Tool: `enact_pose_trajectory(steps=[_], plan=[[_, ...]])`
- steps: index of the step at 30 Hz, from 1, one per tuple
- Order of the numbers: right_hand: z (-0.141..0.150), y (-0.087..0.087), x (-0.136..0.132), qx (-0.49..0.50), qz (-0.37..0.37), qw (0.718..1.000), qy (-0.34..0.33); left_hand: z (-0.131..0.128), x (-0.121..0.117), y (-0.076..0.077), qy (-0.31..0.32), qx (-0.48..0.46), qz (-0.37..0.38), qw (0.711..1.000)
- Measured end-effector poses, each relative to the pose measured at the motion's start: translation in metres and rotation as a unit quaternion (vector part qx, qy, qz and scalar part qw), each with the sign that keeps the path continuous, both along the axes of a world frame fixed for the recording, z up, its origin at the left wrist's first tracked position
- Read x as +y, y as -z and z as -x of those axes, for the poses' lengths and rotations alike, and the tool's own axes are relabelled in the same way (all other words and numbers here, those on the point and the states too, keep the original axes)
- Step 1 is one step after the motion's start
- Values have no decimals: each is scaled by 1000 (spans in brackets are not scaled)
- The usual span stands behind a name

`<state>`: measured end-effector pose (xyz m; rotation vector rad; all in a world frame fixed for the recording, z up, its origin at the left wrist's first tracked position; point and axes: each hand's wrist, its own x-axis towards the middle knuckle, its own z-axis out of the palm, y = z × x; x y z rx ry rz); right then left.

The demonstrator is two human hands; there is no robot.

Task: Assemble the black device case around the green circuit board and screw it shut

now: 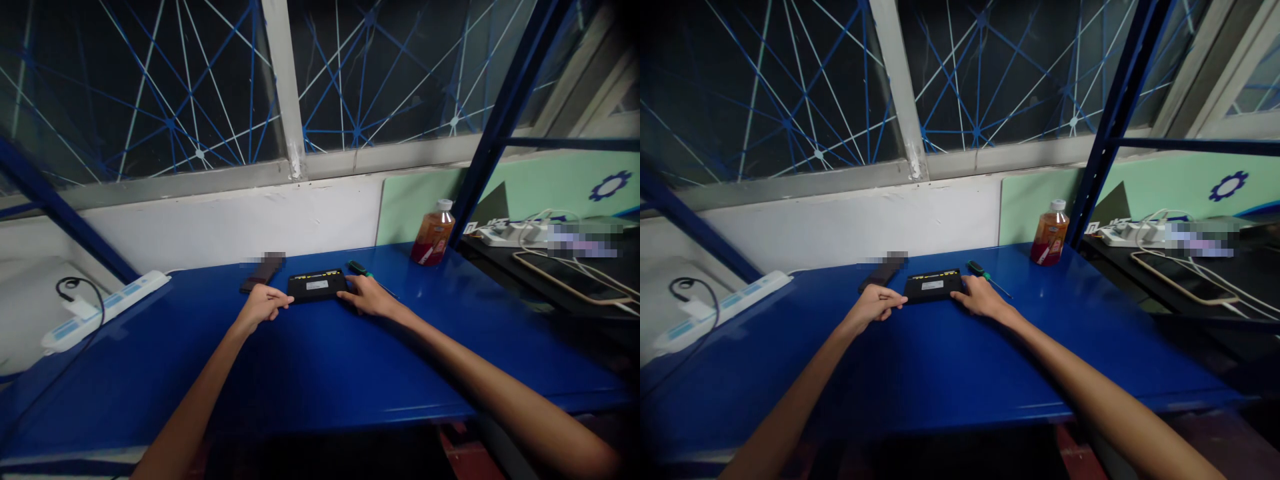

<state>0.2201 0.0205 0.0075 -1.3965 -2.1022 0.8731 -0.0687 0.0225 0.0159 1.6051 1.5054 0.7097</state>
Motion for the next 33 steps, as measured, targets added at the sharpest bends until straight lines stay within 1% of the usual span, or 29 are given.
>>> enact_pose_trajectory(steps=[4,9,16,24,28,33], plan=[[2,-6,-4,-9,9,1000,8,-3,-2,-3,7,13,-35,999],[4,-13,-8,-11,15,1000,16,-5,-5,-7,17,51,-54,997],[4,-13,-7,-5,14,1000,21,-4,-4,-6,33,61,-68,995],[3,-9,-5,-52,-66,996,38,-1,-2,-1,54,57,-68,995],[4,-4,-4,-63,-85,994,39,-1,-1,2,52,63,-71,994],[5,-4,-3,-85,-105,990,47,-3,-2,0,53,57,-71,995]])
